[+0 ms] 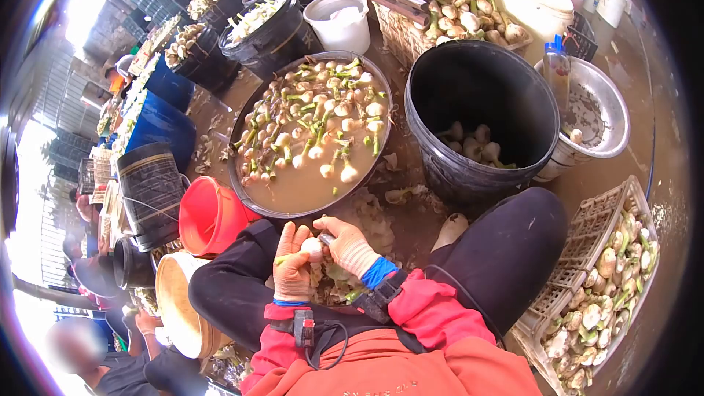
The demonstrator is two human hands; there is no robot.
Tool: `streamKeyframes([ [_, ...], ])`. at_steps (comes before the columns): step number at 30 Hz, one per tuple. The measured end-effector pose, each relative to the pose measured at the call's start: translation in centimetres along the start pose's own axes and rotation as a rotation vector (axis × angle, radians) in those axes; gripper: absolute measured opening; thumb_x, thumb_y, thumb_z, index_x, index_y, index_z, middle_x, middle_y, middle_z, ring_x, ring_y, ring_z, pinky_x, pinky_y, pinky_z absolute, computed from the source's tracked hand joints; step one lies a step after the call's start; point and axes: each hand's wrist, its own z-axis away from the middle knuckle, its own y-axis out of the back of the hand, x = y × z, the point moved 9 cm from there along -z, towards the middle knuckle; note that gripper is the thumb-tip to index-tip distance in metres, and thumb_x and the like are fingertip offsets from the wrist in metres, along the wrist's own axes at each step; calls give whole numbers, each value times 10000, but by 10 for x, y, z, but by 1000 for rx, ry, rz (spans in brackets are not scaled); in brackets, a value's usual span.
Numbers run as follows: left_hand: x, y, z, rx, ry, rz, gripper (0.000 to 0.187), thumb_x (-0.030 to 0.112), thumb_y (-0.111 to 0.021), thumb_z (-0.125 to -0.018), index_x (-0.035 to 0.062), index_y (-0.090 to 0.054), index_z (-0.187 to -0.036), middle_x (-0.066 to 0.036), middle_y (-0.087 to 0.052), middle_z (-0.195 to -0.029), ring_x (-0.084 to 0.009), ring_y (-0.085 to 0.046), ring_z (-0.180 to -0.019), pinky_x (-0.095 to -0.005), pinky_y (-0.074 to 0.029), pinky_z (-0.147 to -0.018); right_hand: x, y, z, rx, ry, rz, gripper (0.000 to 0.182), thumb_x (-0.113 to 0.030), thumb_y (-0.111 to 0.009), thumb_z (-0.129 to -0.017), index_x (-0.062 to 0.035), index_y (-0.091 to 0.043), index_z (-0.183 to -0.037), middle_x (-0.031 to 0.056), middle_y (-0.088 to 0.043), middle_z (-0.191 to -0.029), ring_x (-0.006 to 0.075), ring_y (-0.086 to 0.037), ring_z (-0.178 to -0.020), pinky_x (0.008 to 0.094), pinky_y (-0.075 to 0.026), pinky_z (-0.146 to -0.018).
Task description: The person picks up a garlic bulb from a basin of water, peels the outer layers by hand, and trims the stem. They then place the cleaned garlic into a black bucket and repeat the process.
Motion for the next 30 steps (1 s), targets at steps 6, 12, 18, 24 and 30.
streamKeyframes([
  [6,-3,2,-4,48,-104,-233,646,-111,-458,-742,12,-346,-1366,-167,-485,-1290,-222,-510,-1134,-315,-425,-946,-19,-3,6,-46,83,307,404,-47,-581,-797,-101,-536,-1195,133,-631,-958,286,-615,-884,364,-488,-756],
  [12,-10,-14,-2,-41,-71,-196,664,-110,-428,-743,0,-297,-1385,-166,-466,-1303,-233,-511,-1125,-301,-431,-924,-24,0,5,-40,-35,410,391,0,-586,-771,-74,-561,-1154,154,-601,-1099,255,-593,-989,321,-461,-845],
  [18,34,-41,1,-187,-22,568,603,12,-554,-726,66,-396,-1305,-158,-473,-1239,-349,-467,-1162,-495,-438,-964,40,21,-11,151,-179,-436,376,144,-495,-769,-19,-595,-1093,76,-597,-992,148,-564,-780,236,-487,-542],
  [24,143,21,9,-54,-496,500,423,152,-529,-848,-38,-440,-1215,-186,-532,-1196,-340,-528,-1110,-455,-492,-922,61,14,-11,88,-276,-334,479,201,-437,-694,-17,-602,-1088,98,-604,-993,157,-567,-745,246,-494,-559],
  [30,223,88,17,202,-759,793,677,483,-484,-890,-110,-442,-1212,-232,-528,-1213,-325,-529,-1128,-409,-475,-950,91,-11,-21,0,-276,-265,269,116,-557,-742,-3,-653,-964,45,-619,-834,130,-548,-718,251,-459,-634],
])
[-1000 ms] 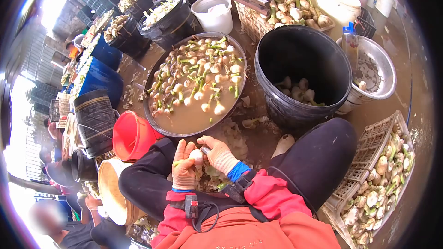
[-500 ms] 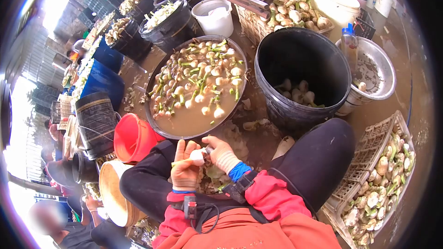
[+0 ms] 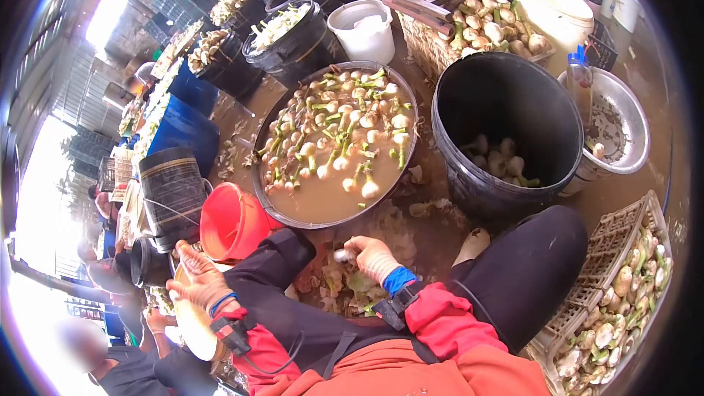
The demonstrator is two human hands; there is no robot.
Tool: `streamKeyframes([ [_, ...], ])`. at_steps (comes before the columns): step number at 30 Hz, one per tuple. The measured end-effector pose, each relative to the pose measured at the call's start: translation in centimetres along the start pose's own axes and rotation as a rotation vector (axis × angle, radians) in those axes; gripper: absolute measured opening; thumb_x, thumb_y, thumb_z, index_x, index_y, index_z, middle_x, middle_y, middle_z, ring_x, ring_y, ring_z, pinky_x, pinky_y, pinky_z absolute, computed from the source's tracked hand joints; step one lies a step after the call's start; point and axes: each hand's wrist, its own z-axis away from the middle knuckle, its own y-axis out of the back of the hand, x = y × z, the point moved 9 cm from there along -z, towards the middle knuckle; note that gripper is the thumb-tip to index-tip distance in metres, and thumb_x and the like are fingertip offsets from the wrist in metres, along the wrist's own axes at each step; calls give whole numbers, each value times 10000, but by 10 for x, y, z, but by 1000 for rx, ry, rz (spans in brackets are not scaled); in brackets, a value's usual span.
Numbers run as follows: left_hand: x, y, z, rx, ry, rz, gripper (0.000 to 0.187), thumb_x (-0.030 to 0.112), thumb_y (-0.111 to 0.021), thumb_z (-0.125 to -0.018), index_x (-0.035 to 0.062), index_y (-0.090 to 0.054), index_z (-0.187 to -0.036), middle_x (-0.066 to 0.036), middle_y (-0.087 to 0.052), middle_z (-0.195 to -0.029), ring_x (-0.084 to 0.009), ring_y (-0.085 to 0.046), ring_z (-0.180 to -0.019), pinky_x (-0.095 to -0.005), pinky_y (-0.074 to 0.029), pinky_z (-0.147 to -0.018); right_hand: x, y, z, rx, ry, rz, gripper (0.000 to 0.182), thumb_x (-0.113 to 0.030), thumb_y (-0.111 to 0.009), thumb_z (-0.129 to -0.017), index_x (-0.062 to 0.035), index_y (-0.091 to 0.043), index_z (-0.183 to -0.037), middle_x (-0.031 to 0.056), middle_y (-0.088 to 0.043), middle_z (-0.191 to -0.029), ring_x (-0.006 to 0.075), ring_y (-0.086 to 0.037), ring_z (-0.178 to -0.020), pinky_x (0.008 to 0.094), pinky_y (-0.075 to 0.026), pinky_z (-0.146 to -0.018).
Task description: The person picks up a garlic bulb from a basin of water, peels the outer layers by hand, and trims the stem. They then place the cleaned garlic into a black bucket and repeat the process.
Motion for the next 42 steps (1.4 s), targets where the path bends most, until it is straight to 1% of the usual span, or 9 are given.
streamKeyframes([
  [1,-18,5,-6,-6,46,-103,659,488,-476,-892,-92,-462,-1204,-224,-532,-1211,-317,-528,-1132,-412,-475,-946,21,4,-4,12,-271,3,477,115,-539,-651,-76,-637,-1077,44,-599,-809,141,-540,-708,274,-441,-620],
  [7,-251,113,27,-40,885,-707,283,269,-581,-881,84,-582,-1095,-59,-583,-1007,-226,-558,-900,-397,-475,-774,-23,21,10,82,9,355,346,-27,-541,-796,-76,-611,-1131,134,-517,-1293,252,-540,-1121,298,-444,-865],
  [11,-332,172,23,-195,910,-1566,581,266,-675,-793,93,-451,-1301,-67,-497,-1258,-223,-420,-1152,-479,-375,-882,-26,29,8,149,12,253,305,-74,-555,-835,-71,-608,-1135,57,-658,-857,119,-543,-642,279,-460,-615],
  [14,-385,256,-4,-594,942,-1826,522,105,-674,-759,65,-508,-1252,-118,-605,-1071,-235,-610,-881,-415,-488,-761,-40,30,8,135,-39,270,301,-80,-555,-834,-76,-608,-1130,93,-658,-1021,162,-603,-926,278,-454,-814],
  [18,-361,173,37,-192,1120,-1329,451,17,-639,-760,39,-535,-1199,-90,-630,-940,-207,-640,-793,-318,-538,-626,-44,47,2,296,76,194,275,-84,-612,-814,-57,-622,-1088,82,-659,-1011,148,-607,-934,268,-454,-840],
  [26,-271,103,115,-442,1186,-1140,538,-10,-701,-724,33,-516,-1227,-49,-619,-1031,-120,-581,-907,-228,-482,-732,-89,65,12,401,396,-332,402,105,-540,-790,-15,-564,-1173,77,-632,-1079,147,-581,-1009,253,-448,-883],
  [33,-230,47,155,-1000,176,-1954,584,58,-758,-644,120,-564,-1191,-115,-543,-1075,-255,-554,-1003,-327,-467,-855,-91,43,27,360,353,49,367,88,-519,-798,-43,-577,-1136,66,-632,-1016,137,-580,-949,258,-456,-840],
  [38,-219,39,165,-1010,38,-1813,614,73,-779,-630,68,-544,-1198,-129,-535,-1096,-242,-570,-980,-308,-474,-850,-92,37,34,247,284,-232,330,71,-535,-803,-2,-577,-1122,51,-620,-1034,124,-559,-942,253,-451,-848],
  [42,-218,100,172,-11,1116,-574,481,390,-600,-813,79,-516,-1171,-155,-603,-977,-237,-608,-769,-308,-521,-618,-108,34,42,143,370,-131,315,35,-537,-819,3,-587,-1128,45,-626,-1026,115,-568,-931,250,-461,-846],
])
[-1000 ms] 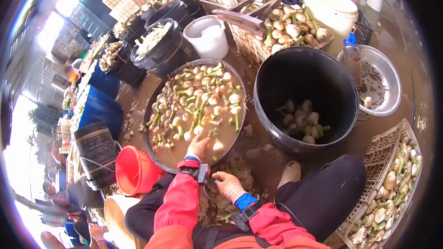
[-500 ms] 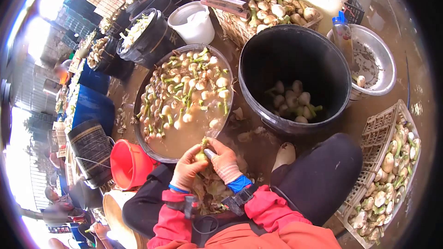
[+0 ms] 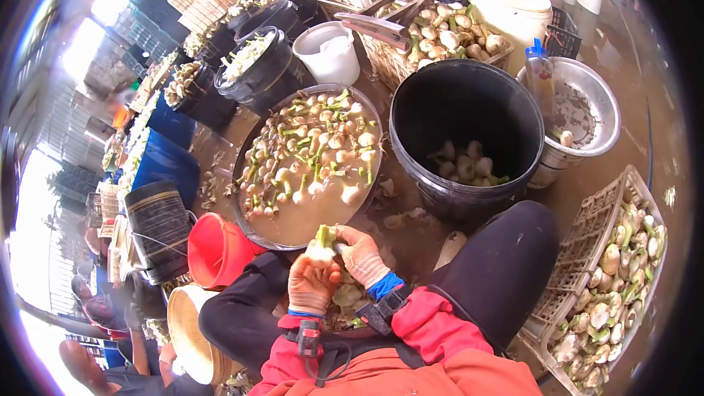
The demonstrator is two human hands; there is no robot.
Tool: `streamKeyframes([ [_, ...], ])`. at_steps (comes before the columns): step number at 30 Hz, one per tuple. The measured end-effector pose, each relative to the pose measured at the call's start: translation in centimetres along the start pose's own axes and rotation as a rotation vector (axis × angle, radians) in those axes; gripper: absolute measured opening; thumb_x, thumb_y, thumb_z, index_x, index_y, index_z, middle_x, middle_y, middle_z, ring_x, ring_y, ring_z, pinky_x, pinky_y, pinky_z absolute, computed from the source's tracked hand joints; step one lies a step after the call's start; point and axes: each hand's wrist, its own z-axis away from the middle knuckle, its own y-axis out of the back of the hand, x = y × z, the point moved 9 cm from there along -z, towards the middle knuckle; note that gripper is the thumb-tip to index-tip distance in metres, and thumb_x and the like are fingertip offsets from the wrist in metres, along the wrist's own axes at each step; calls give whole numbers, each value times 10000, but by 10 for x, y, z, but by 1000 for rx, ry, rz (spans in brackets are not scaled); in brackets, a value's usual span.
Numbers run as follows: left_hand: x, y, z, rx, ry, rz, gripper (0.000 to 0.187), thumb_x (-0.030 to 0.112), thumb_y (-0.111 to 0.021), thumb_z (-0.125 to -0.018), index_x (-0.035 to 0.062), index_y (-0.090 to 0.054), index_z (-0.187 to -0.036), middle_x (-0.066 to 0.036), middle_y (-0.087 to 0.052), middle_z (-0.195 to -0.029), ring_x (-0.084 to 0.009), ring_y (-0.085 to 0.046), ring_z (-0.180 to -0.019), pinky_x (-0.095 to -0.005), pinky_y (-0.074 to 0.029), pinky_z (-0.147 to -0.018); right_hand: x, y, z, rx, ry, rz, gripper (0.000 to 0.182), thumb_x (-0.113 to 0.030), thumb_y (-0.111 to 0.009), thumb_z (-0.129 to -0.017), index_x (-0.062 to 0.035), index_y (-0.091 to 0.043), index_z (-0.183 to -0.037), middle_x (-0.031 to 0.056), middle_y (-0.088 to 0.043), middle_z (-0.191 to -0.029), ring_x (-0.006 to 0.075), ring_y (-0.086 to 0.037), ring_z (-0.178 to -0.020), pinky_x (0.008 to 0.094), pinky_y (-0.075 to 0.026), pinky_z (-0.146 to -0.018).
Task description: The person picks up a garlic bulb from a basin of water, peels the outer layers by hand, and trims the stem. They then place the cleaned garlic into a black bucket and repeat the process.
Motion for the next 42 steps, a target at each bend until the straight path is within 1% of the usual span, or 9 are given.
streamKeyframes([
  [9,-7,-3,11,-27,69,-144,623,537,-574,-813,48,-492,-1189,-108,-607,-857,-148,-525,-570,-257,-432,-499,7,-30,17,-121,-283,-466,343,19,-609,-818,-29,-590,-1157,38,-622,-1035,114,-579,-874,233,-482,-764],
  [11,34,-24,30,110,-688,-1096,717,306,-728,-775,6,-370,-1320,-70,-580,-854,-127,-534,-633,-252,-462,-563,16,-18,13,6,-217,-321,341,-48,-654,-824,-21,-587,-1156,40,-628,-1023,127,-591,-866,242,-493,-758],
  [15,37,-16,27,112,-656,-988,925,200,-819,-678,-33,-259,-1377,-44,-537,-970,-139,-554,-824,-285,-488,-755,20,-15,13,30,-226,-370,325,-6,-636,-817,-6,-593,-1139,40,-634,-1001,135,-601,-846,267,-512,-732],
  [17,44,-19,25,118,-674,-829,681,319,-726,-775,1,-413,-1290,-54,-574,-848,-115,-532,-659,-225,-452,-551,10,-13,15,9,-246,-386,326,6,-633,-812,0,-593,-1135,44,-635,-994,136,-602,-844,266,-512,-730],
  [19,5,-1,13,89,62,-5,537,541,-565,-818,69,-570,-1075,-71,-597,-784,-112,-512,-576,-215,-402,-449,8,-16,18,-11,-267,-404,326,19,-629,-807,6,-594,-1131,48,-635,-988,136,-603,-842,266,-512,-727],
  [21,-6,17,2,67,258,0,486,566,-456,-844,112,-598,-944,-73,-612,-762,-113,-504,-522,-201,-363,-397,4,-29,21,-140,-231,-436,293,-5,-587,-836,8,-583,-1129,55,-635,-993,135,-600,-883,263,-481,-803],
  [25,33,44,14,437,-154,-446,550,560,-468,-870,99,-472,-1169,-73,-613,-840,-167,-592,-631,-283,-505,-513,20,-16,8,-63,-220,-516,314,23,-590,-823,2,-588,-1137,46,-633,-999,117,-600,-848,251,-507,-714],
  [30,38,-3,12,36,-404,-549,401,396,-591,-872,47,-544,-1064,-29,-616,-855,-140,-609,-786,-294,-524,-626,-5,-45,25,-244,-197,-104,298,-67,-620,-851,-11,-572,-1141,26,-626,-1013,89,-568,-884,237,-480,-776],
  [42,18,1,36,1,-129,-354,511,444,-636,-821,70,-525,-1150,-90,-609,-909,-169,-607,-607,-236,-468,-426,51,33,-13,265,-59,-64,246,60,-543,-823,-32,-627,-1036,34,-639,-925,95,-570,-807,233,-467,-710],
])
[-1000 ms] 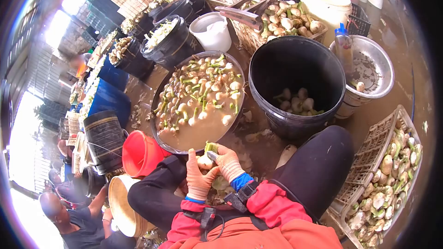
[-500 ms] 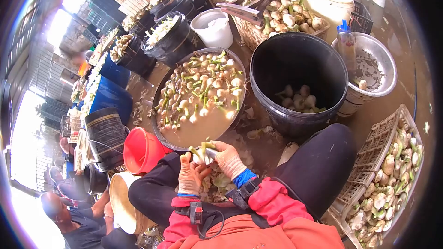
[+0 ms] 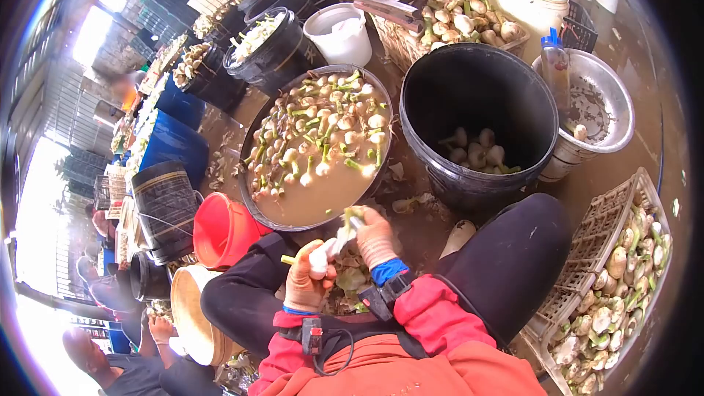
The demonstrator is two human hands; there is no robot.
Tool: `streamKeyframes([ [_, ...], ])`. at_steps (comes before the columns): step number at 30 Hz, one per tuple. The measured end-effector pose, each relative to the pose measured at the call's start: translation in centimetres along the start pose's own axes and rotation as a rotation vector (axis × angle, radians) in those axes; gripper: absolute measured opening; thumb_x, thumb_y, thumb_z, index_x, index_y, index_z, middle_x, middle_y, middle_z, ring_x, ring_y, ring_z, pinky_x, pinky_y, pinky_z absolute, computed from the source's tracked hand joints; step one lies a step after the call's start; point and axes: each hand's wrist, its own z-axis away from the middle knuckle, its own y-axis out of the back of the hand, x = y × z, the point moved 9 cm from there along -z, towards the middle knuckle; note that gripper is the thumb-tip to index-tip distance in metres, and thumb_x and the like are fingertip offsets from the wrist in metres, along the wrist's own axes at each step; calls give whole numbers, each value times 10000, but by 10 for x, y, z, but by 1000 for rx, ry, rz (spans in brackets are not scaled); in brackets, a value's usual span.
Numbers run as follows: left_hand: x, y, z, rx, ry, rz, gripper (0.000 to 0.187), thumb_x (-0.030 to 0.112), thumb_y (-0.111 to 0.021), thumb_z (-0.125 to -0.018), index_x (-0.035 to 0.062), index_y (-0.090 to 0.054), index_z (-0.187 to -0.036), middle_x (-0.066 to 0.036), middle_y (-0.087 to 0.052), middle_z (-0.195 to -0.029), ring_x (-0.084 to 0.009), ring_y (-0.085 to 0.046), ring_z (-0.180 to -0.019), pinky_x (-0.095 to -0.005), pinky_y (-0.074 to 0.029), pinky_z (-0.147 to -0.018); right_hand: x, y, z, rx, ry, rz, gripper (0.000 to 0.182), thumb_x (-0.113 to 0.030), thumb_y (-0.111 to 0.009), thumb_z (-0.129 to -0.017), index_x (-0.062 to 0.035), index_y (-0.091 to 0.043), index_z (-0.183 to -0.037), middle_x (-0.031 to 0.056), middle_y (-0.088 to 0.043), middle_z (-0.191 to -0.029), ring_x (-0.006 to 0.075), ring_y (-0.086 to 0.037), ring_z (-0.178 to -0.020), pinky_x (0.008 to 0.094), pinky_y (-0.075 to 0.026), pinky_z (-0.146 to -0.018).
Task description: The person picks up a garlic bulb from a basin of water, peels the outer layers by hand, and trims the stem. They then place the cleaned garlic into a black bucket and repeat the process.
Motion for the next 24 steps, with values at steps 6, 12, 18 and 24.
streamKeyframes([
  [6,22,7,7,20,-122,-1,443,249,-618,-870,50,-504,-1250,-102,-583,-1092,-218,-623,-886,-301,-550,-602,32,0,-13,-220,-129,47,272,-7,-502,-878,-35,-575,-1139,47,-619,-1012,143,-559,-908,248,-448,-793],
  [12,19,15,0,5,-244,-285,474,81,-605,-867,44,-448,-1312,-72,-497,-1223,-125,-545,-963,-251,-469,-813,-8,-62,55,-533,-438,-196,505,-122,-683,-818,-26,-481,-1272,42,-587,-1101,136,-584,-950,292,-517,-808],
  [18,27,30,4,270,-245,-562,757,-31,-683,-757,82,-255,-1371,-110,-438,-1241,-158,-519,-993,-270,-500,-755,-8,-68,54,-520,-241,-13,482,-65,-654,-826,-8,-477,-1271,70,-579,-1155,148,-591,-958,274,-498,-839],
  [24,46,17,10,211,-402,-728,604,25,-789,-662,52,-412,-1132,-105,-516,-1110,-174,-560,-933,-295,-491,-791,-27,-75,54,-515,29,347,412,-29,-607,-847,-7,-496,-1243,104,-594,-1113,161,-598,-941,268,-488,-822],
])
